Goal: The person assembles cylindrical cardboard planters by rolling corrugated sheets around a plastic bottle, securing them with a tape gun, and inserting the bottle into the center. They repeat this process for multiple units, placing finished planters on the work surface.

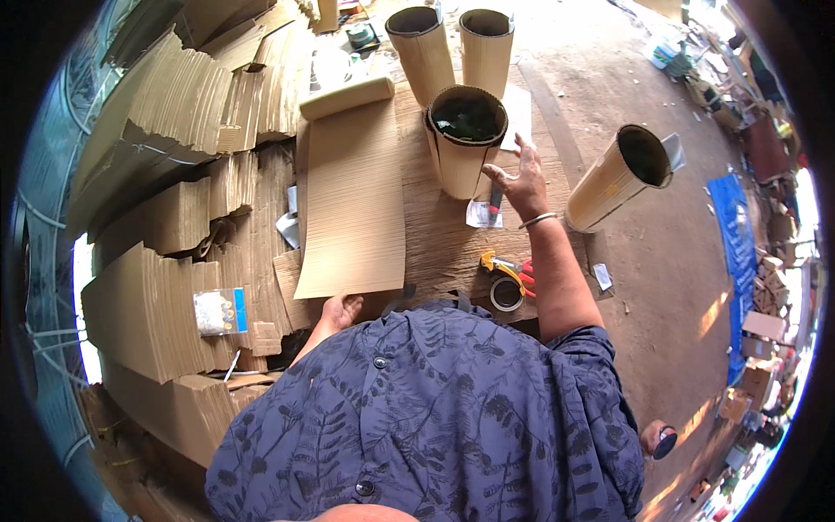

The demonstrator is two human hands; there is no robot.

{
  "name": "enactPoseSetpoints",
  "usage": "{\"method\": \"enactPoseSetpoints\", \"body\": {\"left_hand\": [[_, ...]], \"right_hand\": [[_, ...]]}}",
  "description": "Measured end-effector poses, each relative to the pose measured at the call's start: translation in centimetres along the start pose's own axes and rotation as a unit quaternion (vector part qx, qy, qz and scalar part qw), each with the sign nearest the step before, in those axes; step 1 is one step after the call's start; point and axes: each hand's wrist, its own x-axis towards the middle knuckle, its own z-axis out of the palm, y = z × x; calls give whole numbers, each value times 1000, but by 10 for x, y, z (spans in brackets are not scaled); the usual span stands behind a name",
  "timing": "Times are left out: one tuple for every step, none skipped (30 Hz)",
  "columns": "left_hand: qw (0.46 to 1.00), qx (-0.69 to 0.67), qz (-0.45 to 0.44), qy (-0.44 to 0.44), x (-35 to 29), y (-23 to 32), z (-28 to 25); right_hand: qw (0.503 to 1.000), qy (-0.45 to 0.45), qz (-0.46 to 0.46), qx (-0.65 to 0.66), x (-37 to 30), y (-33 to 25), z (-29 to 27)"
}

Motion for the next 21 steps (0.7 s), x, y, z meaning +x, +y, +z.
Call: {"method": "enactPoseSetpoints", "body": {"left_hand": [[995, 92, -46, -9, -14, 1, 9], [976, 203, -83, 10, -24, 1, 23], [955, 289, -64, -19, -38, 9, 34], [926, 372, -48, -46, -48, 18, 41], [909, 414, 17, -43, -53, 35, 58], [886, 455, 80, -42, -55, 56, 83], [898, 381, 210, -70, -72, 73, 140], [882, 356, 286, -114, -78, 100, 167], [852, 359, 361, -121, -93, 120, 212], [819, 375, 418, -115, -107, 139, 250], [816, 341, 434, -171, -116, 155, 280], [783, 368, 469, -181, -127, 166, 309], [777, 359, 481, -189, -132, 173, 333], [767, 373, 486, -188, -142, 176, 353], [747, 409, 488, -190, -149, 175, 369], [727, 443, 489, -190, -150, 172, 381], [726, 428, 501, -195, -148, 166, 384], [724, 413, 513, -204, -145, 157, 387], [722, 399, 525, -209, -143, 150, 386], [720, 391, 530, -218, -134, 145, 379], [721, 393, 531, -208, -140, 139, 378]], "right_hand": [[1000, -18, -14, -2, 10, 4, -7], [999, -35, -27, -4, 19, 11, -10], [997, -71, -30, 2, 32, 26, -9], [994, -100, -19, 38, 43, 32, -5], [989, -124, -10, 82, 53, 36, -3], [981, -149, -2, 122, 61, 41, -1], [981, -151, -15, 121, 68, 54, -5], [977, -159, -35, 135, 75, 59, 0], [975, -165, -52, 140, 80, 66, 2], [971, -169, -68, 155, 82, 66, 6], [966, -172, -86, 172, 84, 61, 7], [961, -174, -101, 189, 84, 57, 10], [950, -185, -110, 225, 84, 55, 14], [952, -183, -104, 222, 82, 53, 17], [955, -179, -99, 213, 79, 51, 16], [958, -177, -93, 205, 75, 44, 14], [955, -161, -128, 211, 72, 36, 13], [961, -149, -122, 197, 69, 41, 12], [966, -138, -116, 187, 65, 44, 14], [970, -128, -111, 177, 59, 47, 15], [976, -110, -120, 147, 51, 42, 12]]}}
